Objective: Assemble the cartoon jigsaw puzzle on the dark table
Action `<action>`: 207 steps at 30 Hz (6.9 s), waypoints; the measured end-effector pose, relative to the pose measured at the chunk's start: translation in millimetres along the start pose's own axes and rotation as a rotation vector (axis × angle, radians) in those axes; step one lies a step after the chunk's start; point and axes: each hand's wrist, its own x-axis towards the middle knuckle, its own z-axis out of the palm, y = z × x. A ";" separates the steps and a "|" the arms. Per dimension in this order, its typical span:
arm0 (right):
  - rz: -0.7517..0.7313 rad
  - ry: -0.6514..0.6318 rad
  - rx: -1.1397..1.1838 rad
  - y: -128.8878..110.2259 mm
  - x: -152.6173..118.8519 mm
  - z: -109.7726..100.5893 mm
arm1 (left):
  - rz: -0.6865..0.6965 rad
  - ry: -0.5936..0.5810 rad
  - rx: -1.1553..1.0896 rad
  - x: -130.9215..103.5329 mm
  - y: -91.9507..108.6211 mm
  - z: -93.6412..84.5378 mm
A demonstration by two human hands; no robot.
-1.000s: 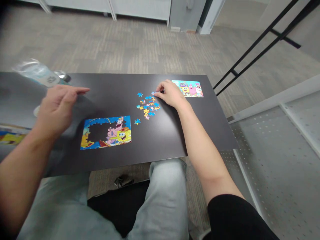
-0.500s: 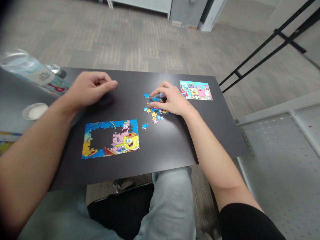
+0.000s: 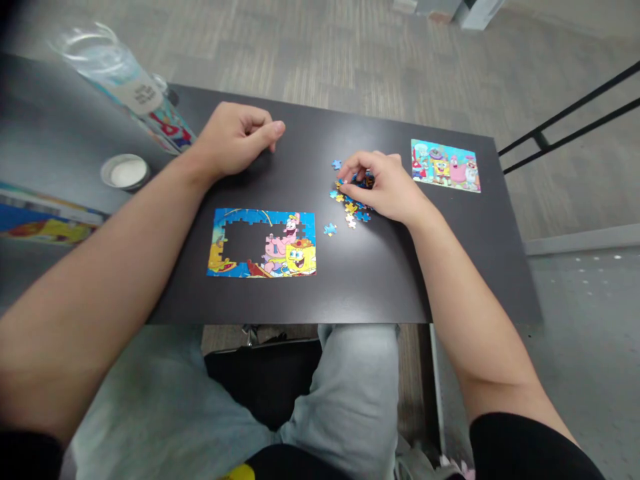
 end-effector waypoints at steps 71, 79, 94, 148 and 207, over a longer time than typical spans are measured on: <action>-0.249 0.081 -0.078 70.2 11.7 -43.9 | -0.143 0.058 0.198 7.9 -3.1 0.2; -0.249 0.073 -0.103 76.6 13.6 -47.3 | -0.107 0.064 0.199 8.2 -6.5 -0.9; -0.216 0.015 -0.157 71.8 12.6 -55.8 | -0.151 0.055 0.260 6.8 -3.1 1.3; -0.245 -0.211 0.287 -49.0 -14.1 30.4 | -0.143 0.058 0.201 -1.9 18.0 3.8; -0.094 -0.063 -0.045 36.2 3.4 -45.7 | -0.190 0.007 0.315 2.5 15.2 1.5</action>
